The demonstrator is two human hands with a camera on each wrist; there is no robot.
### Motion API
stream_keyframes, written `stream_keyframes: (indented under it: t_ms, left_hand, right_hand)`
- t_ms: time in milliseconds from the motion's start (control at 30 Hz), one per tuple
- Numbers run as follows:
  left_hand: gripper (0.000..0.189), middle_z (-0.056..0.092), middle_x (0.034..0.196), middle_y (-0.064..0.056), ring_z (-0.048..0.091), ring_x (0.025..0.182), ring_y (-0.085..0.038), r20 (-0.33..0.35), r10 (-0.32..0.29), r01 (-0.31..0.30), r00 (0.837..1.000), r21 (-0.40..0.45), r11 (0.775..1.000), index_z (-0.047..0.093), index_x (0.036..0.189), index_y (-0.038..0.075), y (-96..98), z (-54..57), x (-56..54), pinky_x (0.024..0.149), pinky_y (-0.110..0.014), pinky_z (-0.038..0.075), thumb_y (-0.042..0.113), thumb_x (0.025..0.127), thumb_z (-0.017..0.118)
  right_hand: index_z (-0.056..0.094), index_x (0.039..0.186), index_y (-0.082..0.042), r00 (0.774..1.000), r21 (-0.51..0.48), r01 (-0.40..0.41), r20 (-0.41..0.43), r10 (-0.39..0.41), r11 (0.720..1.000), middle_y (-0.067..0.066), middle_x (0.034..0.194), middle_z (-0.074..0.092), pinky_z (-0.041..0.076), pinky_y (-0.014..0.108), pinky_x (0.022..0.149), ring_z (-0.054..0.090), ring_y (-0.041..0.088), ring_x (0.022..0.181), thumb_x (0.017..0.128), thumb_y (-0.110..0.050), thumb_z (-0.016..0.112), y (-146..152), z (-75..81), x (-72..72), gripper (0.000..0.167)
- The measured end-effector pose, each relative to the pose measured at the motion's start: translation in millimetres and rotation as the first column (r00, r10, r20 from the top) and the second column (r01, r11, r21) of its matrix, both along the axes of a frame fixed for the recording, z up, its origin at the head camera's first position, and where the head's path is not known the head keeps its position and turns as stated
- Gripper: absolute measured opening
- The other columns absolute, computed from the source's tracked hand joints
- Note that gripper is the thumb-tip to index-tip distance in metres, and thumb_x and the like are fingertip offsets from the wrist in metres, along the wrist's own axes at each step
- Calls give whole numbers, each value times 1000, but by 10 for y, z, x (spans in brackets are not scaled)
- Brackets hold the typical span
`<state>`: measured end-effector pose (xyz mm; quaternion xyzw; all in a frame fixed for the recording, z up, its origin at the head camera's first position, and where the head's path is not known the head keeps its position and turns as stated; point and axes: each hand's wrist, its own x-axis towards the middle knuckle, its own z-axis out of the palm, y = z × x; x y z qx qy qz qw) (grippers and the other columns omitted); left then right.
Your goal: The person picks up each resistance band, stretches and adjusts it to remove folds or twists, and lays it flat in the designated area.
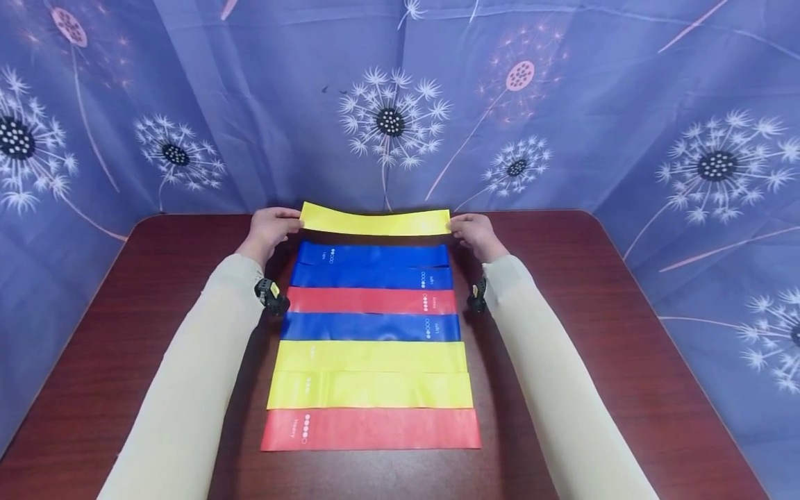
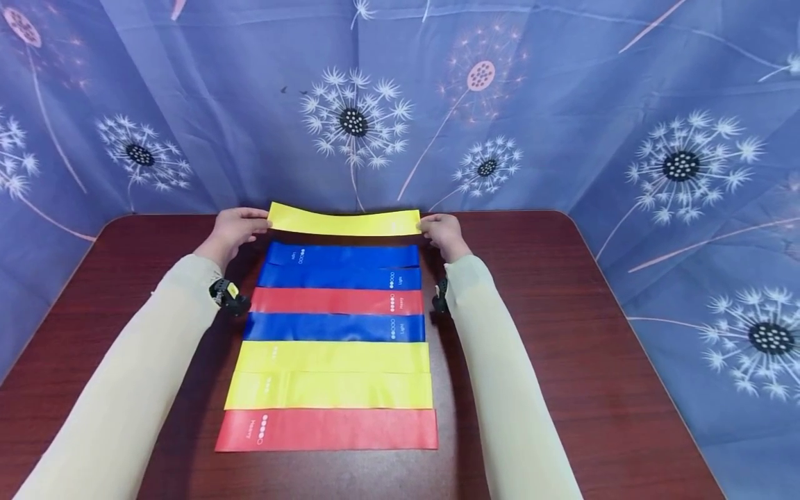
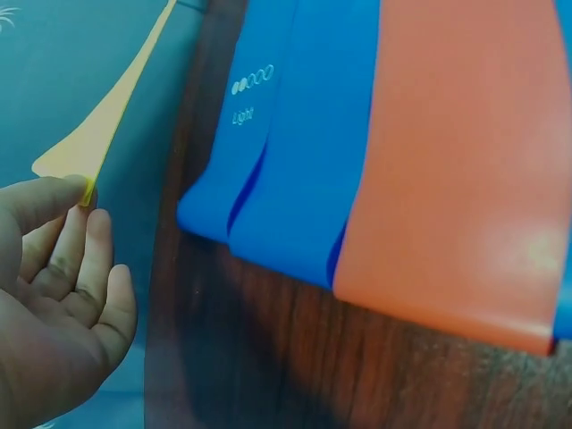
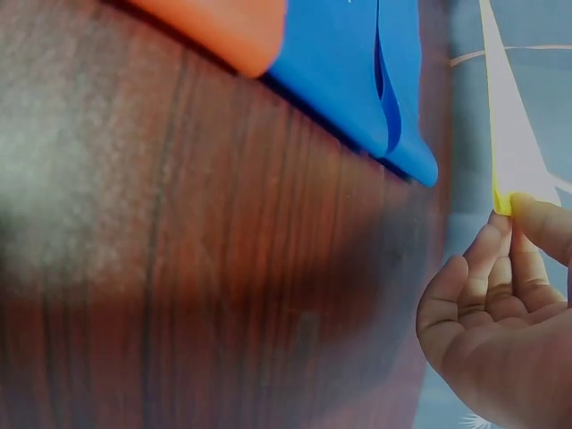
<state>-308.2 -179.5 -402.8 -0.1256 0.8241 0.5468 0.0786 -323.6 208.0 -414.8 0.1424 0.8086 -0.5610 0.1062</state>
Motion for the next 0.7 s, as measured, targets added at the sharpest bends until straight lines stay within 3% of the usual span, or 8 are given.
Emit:
stream_keyframes:
  t_ms: [167,367,533,700]
  left_hand:
    - [41,62,137,-24,62,116,-28,5,25,-25,1000,-21,999,62,136,1,19,-24,7,90,-30,47,17,98,63]
    - [41,62,137,-23,61,122,-30,23,24,-23,999,-35,999,62,137,2,21,-67,13,89,-29,45,18,99,63]
    - [41,62,138,-23,61,122,-30,27,25,-24,999,-45,999,62,137,1,34,-105,1,88,-29,45,18,100,63]
    - [39,62,137,-24,60,119,-31,22,36,-35,999,-62,997,63,135,-1,67,-153,-23,93,-32,48,15,99,63]
  right_hand:
    - [61,133,2,1000,0,3,6,-3,1000,-1,100,60,48,26,83,54,12,87,101,-18,61,-26,-30,-3,38]
    - [60,135,2,1000,18,-4,12,4,1000,7,117,61,50,32,94,54,13,91,102,-19,60,-37,-59,-19,40]
    - [61,133,3,1000,22,1,20,-2,1000,5,112,60,50,34,96,53,12,90,102,-19,60,-56,-84,-26,38]
    - [63,130,4,1000,47,18,14,-19,999,3,104,59,47,29,86,52,12,86,101,-17,61,-100,-94,-17,36]
